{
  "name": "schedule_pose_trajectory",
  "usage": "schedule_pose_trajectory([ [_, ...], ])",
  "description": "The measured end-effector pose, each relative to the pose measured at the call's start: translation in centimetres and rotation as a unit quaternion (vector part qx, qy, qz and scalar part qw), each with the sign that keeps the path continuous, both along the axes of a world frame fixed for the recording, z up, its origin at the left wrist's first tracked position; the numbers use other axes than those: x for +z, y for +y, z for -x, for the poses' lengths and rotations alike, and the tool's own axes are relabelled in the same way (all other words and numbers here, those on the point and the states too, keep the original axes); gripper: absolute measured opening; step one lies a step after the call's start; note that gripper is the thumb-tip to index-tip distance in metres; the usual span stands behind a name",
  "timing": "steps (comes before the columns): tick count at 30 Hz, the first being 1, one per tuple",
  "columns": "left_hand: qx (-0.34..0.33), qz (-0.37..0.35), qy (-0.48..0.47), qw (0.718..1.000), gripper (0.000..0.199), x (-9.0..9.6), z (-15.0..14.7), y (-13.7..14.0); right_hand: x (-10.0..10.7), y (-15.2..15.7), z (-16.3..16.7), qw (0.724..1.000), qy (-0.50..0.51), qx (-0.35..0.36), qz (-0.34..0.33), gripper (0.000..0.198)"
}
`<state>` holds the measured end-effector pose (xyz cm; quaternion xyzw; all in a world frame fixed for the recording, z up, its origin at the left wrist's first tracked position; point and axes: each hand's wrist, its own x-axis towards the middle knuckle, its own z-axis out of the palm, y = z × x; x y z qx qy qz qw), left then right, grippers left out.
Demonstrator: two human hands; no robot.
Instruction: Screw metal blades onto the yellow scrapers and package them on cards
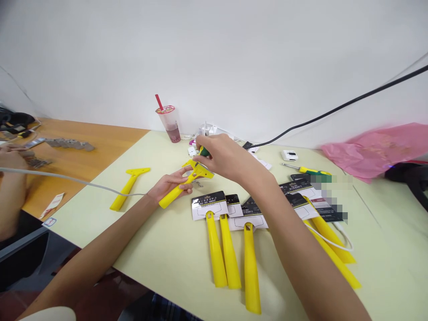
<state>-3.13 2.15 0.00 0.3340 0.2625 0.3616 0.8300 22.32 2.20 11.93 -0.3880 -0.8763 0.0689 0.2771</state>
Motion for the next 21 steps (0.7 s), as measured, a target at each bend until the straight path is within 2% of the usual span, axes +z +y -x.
schedule_pose_trajectory([
  [4, 0.016, -0.002, 0.013, 1.000, 0.048, -0.2, -0.1, 0.0, -0.4, 0.0, 0.7, 0.998, -0.047, -0.035, -0.032, 0.019],
  [8, 0.027, -0.007, 0.027, 0.999, 0.046, -0.5, -0.4, 0.1, -0.8, -0.3, 1.2, 0.996, -0.045, -0.071, -0.038, 0.019],
  [10, 0.039, -0.007, 0.030, 0.999, 0.045, -0.8, -0.6, 0.1, -0.9, -0.6, 1.2, 0.998, -0.028, -0.049, -0.025, 0.018],
  [14, 0.062, -0.009, 0.025, 0.998, 0.047, -1.0, -0.9, 0.1, -0.8, -0.9, 1.1, 0.999, 0.014, 0.034, 0.007, 0.032],
  [21, 0.067, -0.009, 0.033, 0.997, 0.056, -1.1, -1.0, -0.1, -0.7, -0.8, 1.8, 0.994, 0.051, 0.092, 0.005, 0.011],
])
